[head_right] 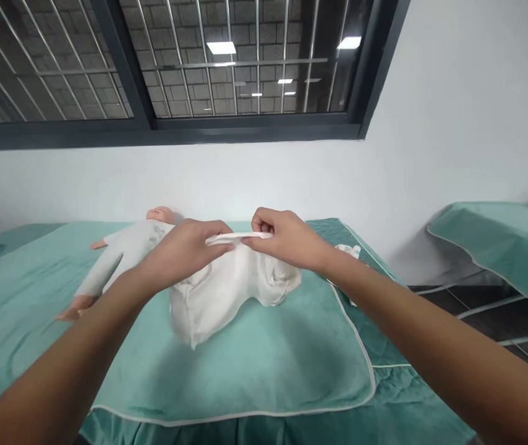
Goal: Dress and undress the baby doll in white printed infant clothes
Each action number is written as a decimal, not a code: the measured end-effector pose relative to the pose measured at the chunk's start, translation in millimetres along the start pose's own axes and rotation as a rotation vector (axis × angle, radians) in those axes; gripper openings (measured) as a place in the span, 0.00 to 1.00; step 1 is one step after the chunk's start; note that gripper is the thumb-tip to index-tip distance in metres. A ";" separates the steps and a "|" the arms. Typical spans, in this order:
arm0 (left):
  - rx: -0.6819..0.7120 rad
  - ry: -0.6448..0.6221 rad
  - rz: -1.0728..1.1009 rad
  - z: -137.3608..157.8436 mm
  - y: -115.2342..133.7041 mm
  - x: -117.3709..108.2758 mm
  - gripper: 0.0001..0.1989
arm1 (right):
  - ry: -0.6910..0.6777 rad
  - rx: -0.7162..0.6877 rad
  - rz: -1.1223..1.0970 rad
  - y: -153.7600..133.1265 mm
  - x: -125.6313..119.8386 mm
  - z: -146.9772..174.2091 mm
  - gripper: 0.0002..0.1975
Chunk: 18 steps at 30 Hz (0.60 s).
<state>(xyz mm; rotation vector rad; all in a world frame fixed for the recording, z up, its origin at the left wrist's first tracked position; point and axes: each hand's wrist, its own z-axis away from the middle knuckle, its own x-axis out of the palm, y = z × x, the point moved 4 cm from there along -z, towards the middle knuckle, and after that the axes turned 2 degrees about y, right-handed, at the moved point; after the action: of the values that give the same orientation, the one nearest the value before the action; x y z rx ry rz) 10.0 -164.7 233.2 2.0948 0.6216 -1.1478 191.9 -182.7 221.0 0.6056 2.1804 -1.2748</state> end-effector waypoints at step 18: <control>-0.184 0.232 -0.598 5.5 -32.8 1.8 0.18 | 0.150 0.145 0.702 24.1 -4.3 -2.2 0.03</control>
<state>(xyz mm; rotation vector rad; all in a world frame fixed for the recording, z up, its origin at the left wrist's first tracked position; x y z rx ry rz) -14.1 -146.6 218.9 1.9474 1.4782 -1.0991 209.5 -170.3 209.1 1.4094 1.7297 -1.0165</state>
